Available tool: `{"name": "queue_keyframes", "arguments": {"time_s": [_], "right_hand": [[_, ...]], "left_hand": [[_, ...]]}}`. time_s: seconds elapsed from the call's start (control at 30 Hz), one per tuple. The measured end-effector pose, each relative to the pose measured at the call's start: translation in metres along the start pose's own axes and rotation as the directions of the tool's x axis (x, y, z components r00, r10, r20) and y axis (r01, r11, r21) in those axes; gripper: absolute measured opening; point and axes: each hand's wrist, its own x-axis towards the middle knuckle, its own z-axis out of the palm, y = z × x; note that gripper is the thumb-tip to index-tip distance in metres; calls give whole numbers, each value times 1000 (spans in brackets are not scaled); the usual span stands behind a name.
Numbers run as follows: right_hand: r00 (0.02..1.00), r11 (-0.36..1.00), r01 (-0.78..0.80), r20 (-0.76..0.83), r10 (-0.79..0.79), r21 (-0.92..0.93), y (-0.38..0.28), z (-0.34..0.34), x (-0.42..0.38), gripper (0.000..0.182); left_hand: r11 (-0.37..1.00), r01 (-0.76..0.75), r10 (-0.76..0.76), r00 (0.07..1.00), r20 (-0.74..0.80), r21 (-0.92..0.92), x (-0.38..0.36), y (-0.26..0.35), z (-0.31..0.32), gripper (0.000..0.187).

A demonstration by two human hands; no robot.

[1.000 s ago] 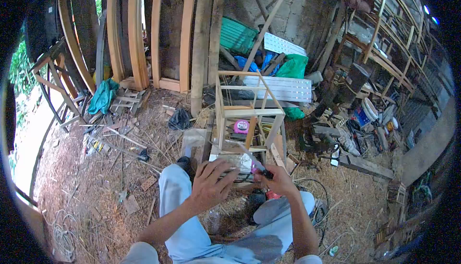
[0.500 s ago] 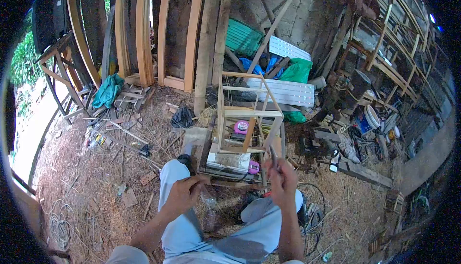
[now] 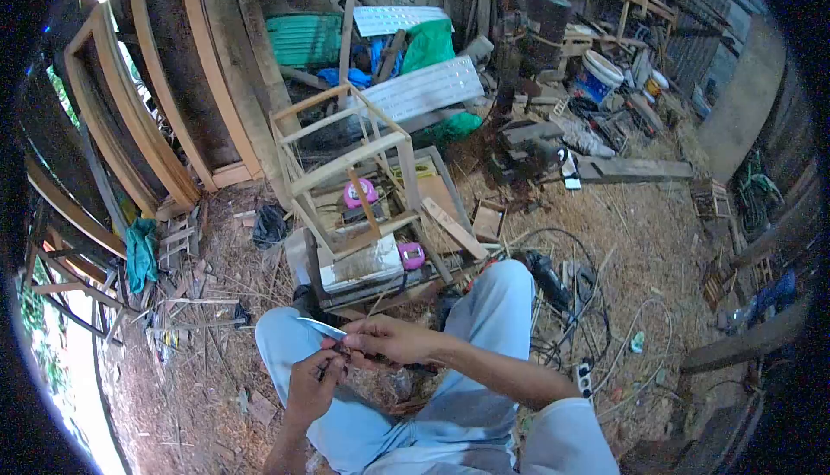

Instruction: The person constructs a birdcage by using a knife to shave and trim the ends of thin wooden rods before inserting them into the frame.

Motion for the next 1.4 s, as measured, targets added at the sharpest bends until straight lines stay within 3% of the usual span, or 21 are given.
{"name": "queue_keyframes", "arguments": {"time_s": [0.03,0.1,0.23,0.3,0.37,0.4,0.5,0.53,0.57,0.63,0.7,0.8,0.83,0.9,1.03,1.1,1.2,1.33,1.4], "right_hand": [[1000,1000,-2,1,2,14,-2,0,0,36],[992,994,92,89,-86,-66,-11,4,-5,35],[988,997,-8,153,20,-81,-6,0,-11,33],[988,993,-48,139,63,-104,-11,6,-23,32],[992,967,-78,79,99,-241,-18,15,-31,31],[985,978,-128,95,145,-162,-16,17,-32,30],[997,986,-63,32,69,-157,-11,17,-27,30],[999,969,35,0,-36,-244,-17,16,-24,27],[999,970,34,2,-35,-241,-19,15,-24,27],[988,974,-152,-32,148,-168,-21,13,-25,27],[985,979,-164,-65,158,-118,-27,18,-25,26],[979,934,-28,-197,-46,-357,-20,12,-24,25],[978,933,-32,-203,-44,-357,-21,6,-30,25],[965,990,-138,-231,126,-40,-32,-4,-36,27],[953,988,-130,-264,147,83,-18,-11,-33,31],[952,992,-119,-278,124,38,-19,-14,-37,30],[820,993,-84,-561,115,81,-30,-42,-51,29],[796,986,-42,-590,132,164,-38,-68,-62,31],[877,949,56,-470,103,311,-35,-67,-66,32]], "left_hand": [[1000,13,-13,1000,6,4,-1,-5,1,13],[970,95,-81,994,70,-222,-7,-14,6,15],[937,181,-136,977,165,-298,-16,-9,4,15],[867,216,-116,964,241,-449,-28,-20,8,17],[831,256,-144,957,254,-494,-38,-19,7,19],[791,302,-169,944,284,-532,-42,-18,6,20],[792,330,-136,916,378,-514,-29,-22,-5,21],[789,331,-137,916,377,-517,-26,-22,-5,21],[802,305,-111,921,375,-513,-24,-23,-7,21],[812,287,-90,923,375,-509,-20,-19,-11,22],[838,267,-97,931,352,-475,-16,-14,-12,21],[832,254,-88,938,336,-492,-16,-18,-18,20],[848,243,-91,942,323,-471,-17,-20,-20,20],[873,238,-94,939,332,-425,-20,-21,-19,20],[913,209,-104,950,296,-351,-15,-22,-21,19],[910,201,-90,949,301,-363,-18,-26,-24,19],[917,216,-112,946,305,-335,-22,-31,-36,20],[936,209,-120,946,302,-285,-16,-34,-39,20],[951,145,-78,967,243,-272,-8,-32,-33,19]]}}
